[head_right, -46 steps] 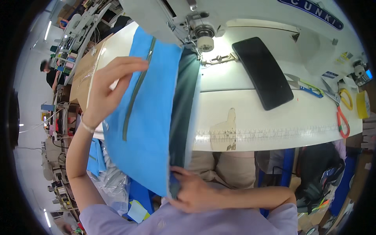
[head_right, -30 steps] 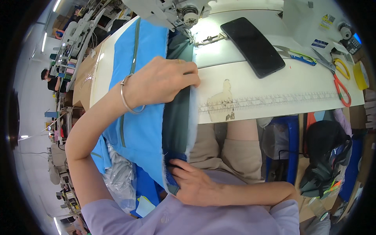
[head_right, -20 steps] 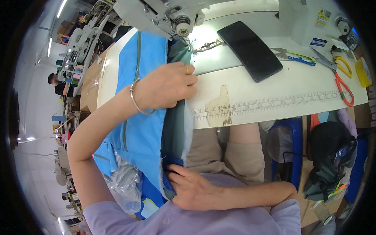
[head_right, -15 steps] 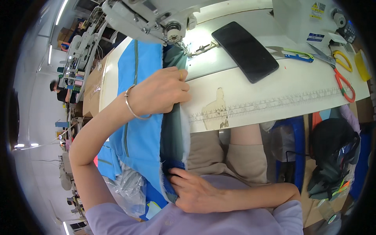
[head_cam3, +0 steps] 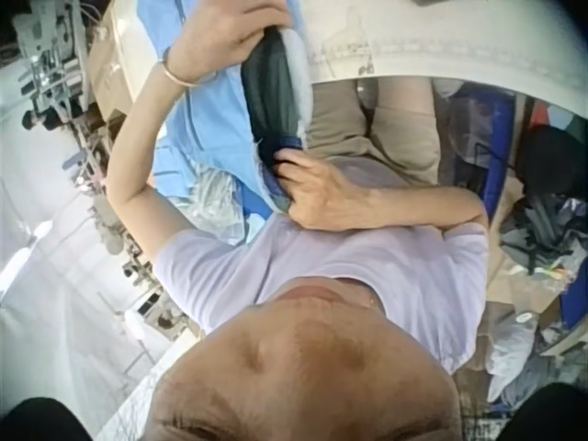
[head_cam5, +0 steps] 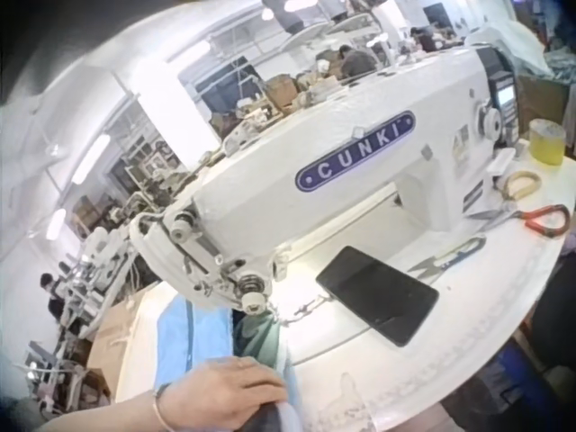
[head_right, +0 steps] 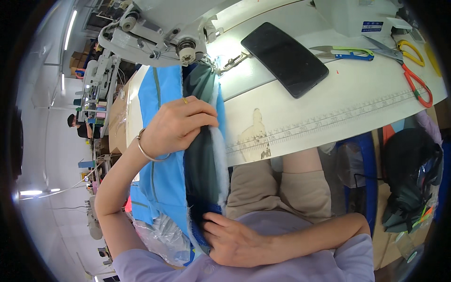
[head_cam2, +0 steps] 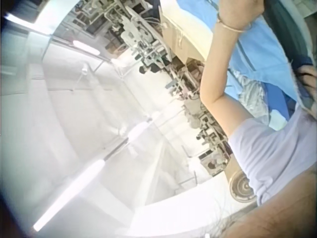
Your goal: The person aligns a blue mesh fabric strip along the edge of a light blue bag and sews it using a sewing machine. They repeatedly adjust the fabric and rotate the bag to guide the material under the needle, ensuring the seam is straight.
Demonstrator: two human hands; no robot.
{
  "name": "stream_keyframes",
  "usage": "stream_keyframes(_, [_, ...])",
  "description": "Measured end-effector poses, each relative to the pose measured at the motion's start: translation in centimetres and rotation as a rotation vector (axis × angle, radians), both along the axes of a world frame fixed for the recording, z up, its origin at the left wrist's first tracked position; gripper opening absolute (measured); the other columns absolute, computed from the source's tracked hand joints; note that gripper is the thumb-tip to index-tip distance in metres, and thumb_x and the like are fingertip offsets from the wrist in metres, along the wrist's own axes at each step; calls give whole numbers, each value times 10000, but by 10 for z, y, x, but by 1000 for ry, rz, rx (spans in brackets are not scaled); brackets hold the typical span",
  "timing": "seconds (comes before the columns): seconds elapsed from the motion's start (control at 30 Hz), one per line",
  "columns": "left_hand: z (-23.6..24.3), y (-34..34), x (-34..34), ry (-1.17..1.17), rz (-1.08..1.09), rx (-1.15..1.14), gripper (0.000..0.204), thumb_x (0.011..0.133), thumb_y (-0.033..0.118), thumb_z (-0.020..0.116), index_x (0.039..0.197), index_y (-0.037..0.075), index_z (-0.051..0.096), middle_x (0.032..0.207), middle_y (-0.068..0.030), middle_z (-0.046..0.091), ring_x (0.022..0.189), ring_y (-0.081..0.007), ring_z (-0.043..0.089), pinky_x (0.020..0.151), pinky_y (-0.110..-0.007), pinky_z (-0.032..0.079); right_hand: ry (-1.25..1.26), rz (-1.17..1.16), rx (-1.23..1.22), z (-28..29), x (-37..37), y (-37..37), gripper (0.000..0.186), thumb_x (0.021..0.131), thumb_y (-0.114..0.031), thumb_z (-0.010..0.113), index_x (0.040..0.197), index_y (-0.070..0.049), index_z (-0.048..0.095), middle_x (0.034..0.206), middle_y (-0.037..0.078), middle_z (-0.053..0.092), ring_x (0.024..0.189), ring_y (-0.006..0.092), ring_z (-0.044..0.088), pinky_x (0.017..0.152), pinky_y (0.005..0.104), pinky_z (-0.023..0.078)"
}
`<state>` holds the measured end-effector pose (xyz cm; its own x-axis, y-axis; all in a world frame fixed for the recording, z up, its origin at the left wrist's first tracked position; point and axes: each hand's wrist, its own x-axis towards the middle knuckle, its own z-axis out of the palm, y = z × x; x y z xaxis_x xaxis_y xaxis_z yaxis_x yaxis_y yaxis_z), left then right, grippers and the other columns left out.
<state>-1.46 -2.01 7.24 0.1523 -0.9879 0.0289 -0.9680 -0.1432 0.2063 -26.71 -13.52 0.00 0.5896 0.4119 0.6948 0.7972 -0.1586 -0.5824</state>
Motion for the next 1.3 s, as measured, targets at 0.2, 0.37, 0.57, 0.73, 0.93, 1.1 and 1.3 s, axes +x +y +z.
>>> stream_keyframes(0.2, [-12,-11,2,-96,-71,194,197,713,-67,636,845,79,635,891,-50,605,870,-276,611,732,-409,528,45,23,16,-2,2,1,198,618,-210,638,600,-16,673,845,196,690,952,339,646,1103,536,456])
stream_keyframes(0.37, [-27,-21,-2,-25,-110,160,210,704,-83,612,846,69,639,893,-70,608,932,-306,615,765,-421,532,209,-63,247,-20,-6,10,267,687,-223,785,596,8,688,898,222,708,1012,376,656,1081,493,479])
stream_keyframes(0.57, [-7,20,-13,57,251,-107,416,766,-131,556,1093,54,734,1206,-143,694,1116,-351,653,1018,-447,530,652,63,400,-55,-6,-3,341,870,-276,829,959,40,736,986,197,736,1024,351,682,1068,475,480])
stream_keyframes(0.73, [-19,35,-35,-65,249,-65,444,844,-30,640,1280,42,681,1361,-142,657,1280,-341,618,1179,-546,399,732,187,460,-59,0,-4,292,917,-228,795,969,48,715,953,174,742,941,325,689,1078,479,471])
stream_keyframes(0.93, [-38,30,-40,-45,201,-15,562,890,65,672,1439,19,560,1510,-148,550,1381,-331,543,1222,-559,325,729,217,421,-56,-1,-4,234,952,-194,760,953,35,715,824,139,720,861,293,687,1079,477,467])
stream_keyframes(1.1, [-42,23,-35,-20,171,-35,594,893,55,663,1472,24,530,1539,-130,524,1387,-330,533,1214,-560,339,757,264,429,-54,2,-6,188,938,-158,768,1006,15,741,810,117,715,848,281,685,1109,477,439])
stream_keyframes(1.3, [-46,27,-29,-43,134,-91,613,832,-9,635,1440,26,567,1522,-134,534,1364,-334,547,1198,-538,367,826,296,529,-47,0,-6,179,948,-142,759,1054,2,755,930,88,757,937,236,694,1159,487,380])
